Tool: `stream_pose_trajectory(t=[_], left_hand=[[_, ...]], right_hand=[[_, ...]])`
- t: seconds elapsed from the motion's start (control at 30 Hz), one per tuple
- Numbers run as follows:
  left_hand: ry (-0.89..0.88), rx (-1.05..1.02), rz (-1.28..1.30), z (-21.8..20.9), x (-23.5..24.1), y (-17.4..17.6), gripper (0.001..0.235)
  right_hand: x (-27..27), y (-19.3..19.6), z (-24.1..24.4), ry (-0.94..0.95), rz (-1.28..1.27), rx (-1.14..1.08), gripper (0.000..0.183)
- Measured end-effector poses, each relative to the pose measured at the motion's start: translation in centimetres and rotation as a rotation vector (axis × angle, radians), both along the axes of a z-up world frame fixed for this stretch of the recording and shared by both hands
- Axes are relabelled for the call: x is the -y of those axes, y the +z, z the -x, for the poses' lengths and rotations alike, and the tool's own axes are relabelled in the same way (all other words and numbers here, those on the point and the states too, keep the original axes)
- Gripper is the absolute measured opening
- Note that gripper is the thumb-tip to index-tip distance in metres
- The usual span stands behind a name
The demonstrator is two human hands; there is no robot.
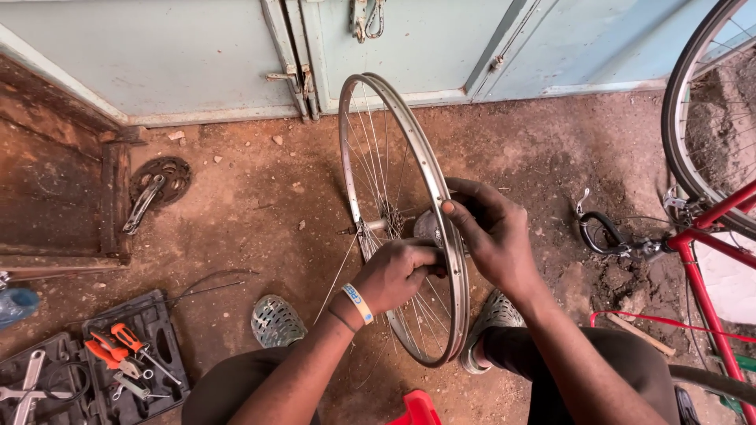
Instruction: The person is sitting on the ground and working on a bicycle wheel, using a tool to tighten or adjust the spokes. The person rotates the wheel to access different sections and continues the adjustment process throughout the video.
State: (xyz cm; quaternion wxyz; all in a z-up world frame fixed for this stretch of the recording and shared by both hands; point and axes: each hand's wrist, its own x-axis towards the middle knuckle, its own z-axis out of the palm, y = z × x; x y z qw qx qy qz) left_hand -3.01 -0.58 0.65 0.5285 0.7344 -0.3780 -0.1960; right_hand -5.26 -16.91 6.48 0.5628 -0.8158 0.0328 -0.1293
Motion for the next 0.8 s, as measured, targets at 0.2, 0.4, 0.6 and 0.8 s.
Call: stream_pose_trajectory(t=[0.2, 0.4, 0.6, 0.8], left_hand=[[0.031, 0.093, 0.104, -0.4, 0.4, -1.5, 0.025], [0.034, -0.043, 0.215, -0.7, 0.9, -1.9, 0.033], [-0.008, -0.075, 0.227, -1.3, 0.9, -3.1, 0.033], [-0.071, -0.173, 0.213, -1.5, -0.1, -1.4, 0.019]], right_hand=[[-0.7, 1.1, 0.5, -0.027, 0.049, -0.067, 0.034], [-0.5, -0.2, -1.0, -0.048, -0.056, -0.083, 0.034], [1.7, 3.5, 0.4, 0.059, 0.562, 0.084, 0.013], [0.6, 4.4, 2.9, 0.315, 0.962, 0.155, 0.007]])
